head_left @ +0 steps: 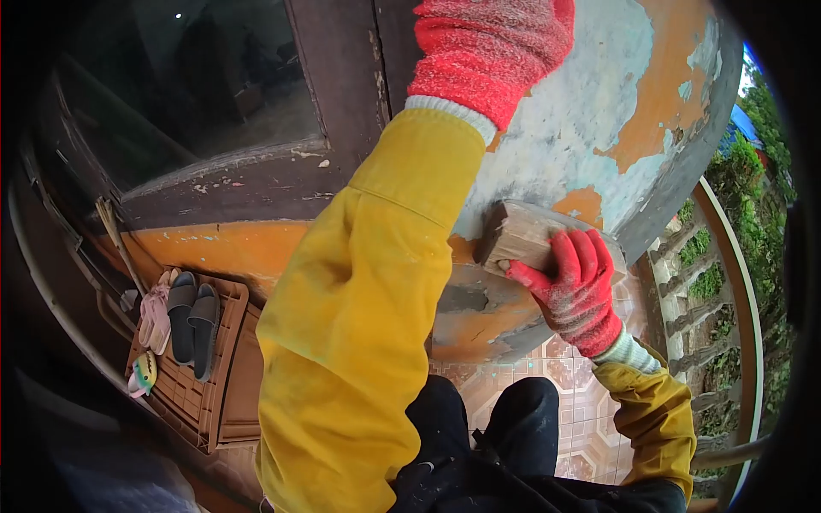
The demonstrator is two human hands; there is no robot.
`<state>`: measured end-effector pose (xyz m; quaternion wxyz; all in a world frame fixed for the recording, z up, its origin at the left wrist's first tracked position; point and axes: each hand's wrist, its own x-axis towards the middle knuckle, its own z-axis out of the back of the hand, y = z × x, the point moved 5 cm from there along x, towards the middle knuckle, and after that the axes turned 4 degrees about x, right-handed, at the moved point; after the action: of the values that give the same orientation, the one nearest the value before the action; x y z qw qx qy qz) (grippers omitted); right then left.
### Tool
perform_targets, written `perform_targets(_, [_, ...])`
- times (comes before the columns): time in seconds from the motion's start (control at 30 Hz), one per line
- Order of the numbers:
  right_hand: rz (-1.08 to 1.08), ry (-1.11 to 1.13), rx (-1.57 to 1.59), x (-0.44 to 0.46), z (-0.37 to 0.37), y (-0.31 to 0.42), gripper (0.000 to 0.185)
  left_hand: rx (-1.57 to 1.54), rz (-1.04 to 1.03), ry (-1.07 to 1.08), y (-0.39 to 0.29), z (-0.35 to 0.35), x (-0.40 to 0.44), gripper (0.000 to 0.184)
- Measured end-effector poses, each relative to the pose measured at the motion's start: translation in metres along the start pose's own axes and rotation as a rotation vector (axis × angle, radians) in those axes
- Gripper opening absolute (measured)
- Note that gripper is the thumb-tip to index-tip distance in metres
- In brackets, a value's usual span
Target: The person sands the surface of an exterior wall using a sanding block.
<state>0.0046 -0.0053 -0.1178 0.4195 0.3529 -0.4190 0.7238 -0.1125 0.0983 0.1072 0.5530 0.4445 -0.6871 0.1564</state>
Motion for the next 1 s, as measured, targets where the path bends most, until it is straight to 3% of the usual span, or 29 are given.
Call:
perform_targets(0.07, [-0.028,0.029,0.011,-0.002,0.003,-0.005,0.063,-0.016,-0.004,-0.088,-0.001,0.000,-0.002,0.052])
perform_targets(0.13, [0.075,0.097,-0.089,0.021,0.011,0.008,0.069,-0.035,0.031,-0.040,-0.003,0.002,-0.005,0.052])
perform_targets(0.17, [-0.049,0.161,-0.085,0.027,0.006,0.009,0.077,-0.039,0.030,-0.034,-0.002,0.002,-0.004,0.052])
perform_targets(0.27, [-0.217,0.081,0.053,0.001,-0.012,0.012,0.075,-0.045,0.023,-0.029,0.000,0.002,-0.003,0.052])
perform_targets(0.43, [-0.162,0.126,0.066,-0.019,-0.020,0.022,0.082,-0.029,0.021,-0.048,-0.001,0.002,-0.001,0.053])
perform_targets(0.5, [-0.527,-0.200,0.131,0.014,0.003,0.002,0.094,-0.046,0.053,0.020,0.001,0.000,-0.002,0.054])
perform_targets(0.53, [-0.546,-0.301,0.073,0.026,0.005,-0.008,0.105,-0.050,0.055,0.026,0.001,0.002,-0.003,0.054])
perform_targets(0.6, [-0.710,-0.258,0.050,0.055,0.010,-0.019,0.107,-0.103,0.054,0.000,0.004,0.004,-0.007,0.055])
perform_targets(0.63, [-0.711,-0.266,0.049,0.055,0.013,-0.019,0.107,-0.140,0.022,-0.044,0.009,0.008,-0.011,0.058])
perform_targets(0.73, [-0.659,-0.232,0.019,0.062,0.017,-0.024,0.105,-0.209,0.241,0.011,0.000,0.059,-0.045,0.046])
perform_targets(0.83, [-0.647,-0.100,0.212,0.063,0.025,-0.027,0.090,-0.192,0.473,0.358,-0.046,0.104,-0.120,0.050])
perform_targets(0.87, [-0.652,-0.107,0.208,0.065,0.030,-0.028,0.090,-0.256,0.474,0.437,-0.064,0.113,-0.140,0.057])
perform_targets(0.93, [-0.746,0.069,0.483,0.068,0.023,-0.027,0.082,-0.322,0.482,0.518,-0.095,0.118,-0.156,0.065])
perform_targets(1.0, [-0.645,0.078,0.393,0.068,0.027,-0.022,0.075,-0.187,0.624,0.531,-0.114,0.117,-0.159,0.074])
